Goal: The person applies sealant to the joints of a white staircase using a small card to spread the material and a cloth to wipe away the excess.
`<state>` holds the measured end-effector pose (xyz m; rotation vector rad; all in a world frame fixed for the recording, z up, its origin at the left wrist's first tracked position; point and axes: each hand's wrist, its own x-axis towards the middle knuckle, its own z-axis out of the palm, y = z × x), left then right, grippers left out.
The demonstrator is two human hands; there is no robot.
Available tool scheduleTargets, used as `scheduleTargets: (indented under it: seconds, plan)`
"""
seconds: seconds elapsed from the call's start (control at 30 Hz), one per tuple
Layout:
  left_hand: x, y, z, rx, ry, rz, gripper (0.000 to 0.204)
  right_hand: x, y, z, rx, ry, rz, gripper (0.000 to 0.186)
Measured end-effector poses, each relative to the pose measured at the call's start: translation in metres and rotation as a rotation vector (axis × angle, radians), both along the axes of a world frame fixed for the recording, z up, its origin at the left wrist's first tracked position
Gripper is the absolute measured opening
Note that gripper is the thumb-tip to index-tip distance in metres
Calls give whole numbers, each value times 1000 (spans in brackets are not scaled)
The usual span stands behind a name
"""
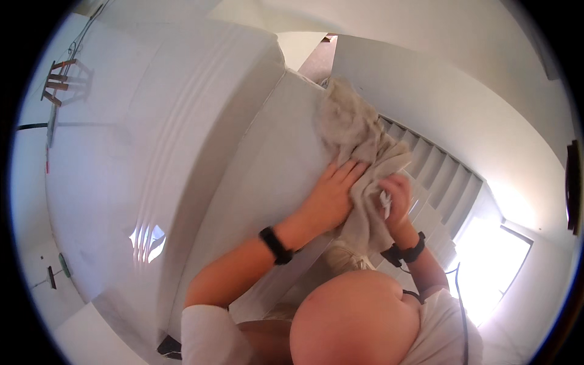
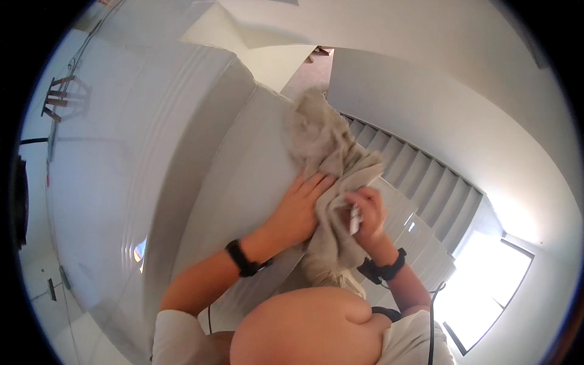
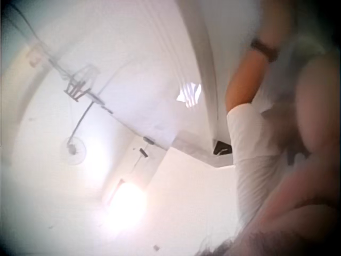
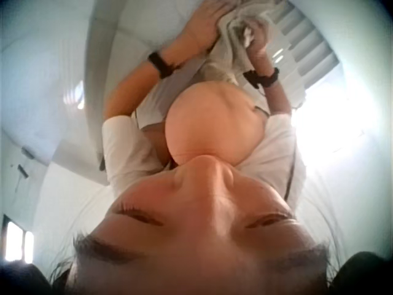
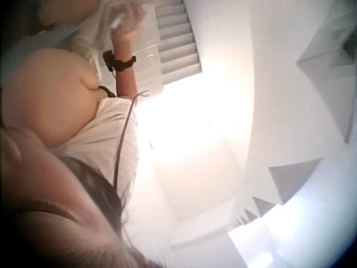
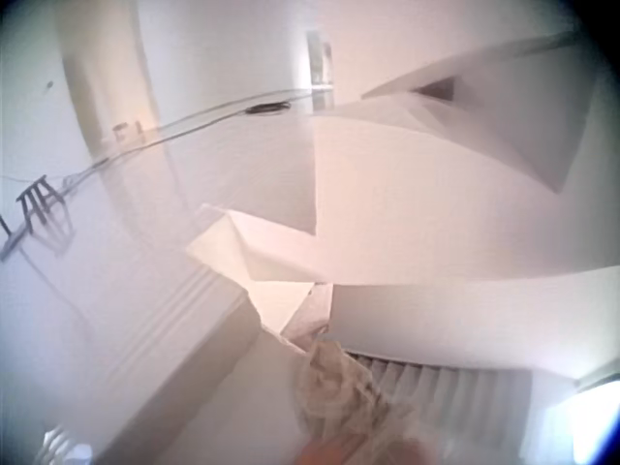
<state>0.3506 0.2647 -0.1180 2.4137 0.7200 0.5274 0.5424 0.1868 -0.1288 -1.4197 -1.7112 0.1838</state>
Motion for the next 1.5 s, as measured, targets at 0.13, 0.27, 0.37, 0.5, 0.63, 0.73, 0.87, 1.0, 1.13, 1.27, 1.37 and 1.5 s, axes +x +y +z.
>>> scheduleTargets:
  seconds: [0.13, 0.27, 0.37, 0.5, 0.63, 0.73, 0.87, 1.0, 1.13, 1.27, 1.37, 1.5]
  plan:
    - [-87, -30, 17, -158, 155, 74, 62, -40, 15, 26, -140, -118, 451, 50]
    - [-166, -53, 34, -79, 399, 142, 67, -79, 30, 42, -333, -109, 701, 43]
    - [-219, -72, 41, -59, 573, 269, 71, -87, 42, 58, -376, -180, 715, 39]
    - [-259, -106, 33, 18, 578, 426, 67, -61, 59, 64, -225, -105, 364, 47]
    - [-246, -110, 44, 85, 538, 532, 60, -41, 89, 70, -263, -187, 127, 43]
    - [-200, -101, 77, 33, 408, 712, 55, -25, 102, 61, -212, -271, 110, 42]
    - [-168, -80, 97, 11, 270, 499, 47, -21, 114, 34, -186, -507, 56, 36]
    - [-122, -23, 101, -51, 190, 198, 44, -30, 126, 35, -120, -562, 54, 29]
    - [-64, 25, 70, -4, 11, 159, 54, -32, 131, 38, -136, -518, 80, 26]
    - [-23, 53, 29, 43, -194, 251, 62, -26, 136, 29, -138, -539, 39, 25]
    - [-20, 59, 22, -91, -237, 249, 65, -21, 142, 34, -147, -587, 93, 24]
    - [-24, 51, 13, 43, -231, 256, 67, -23, 133, 34, -293, -550, 29, 23]
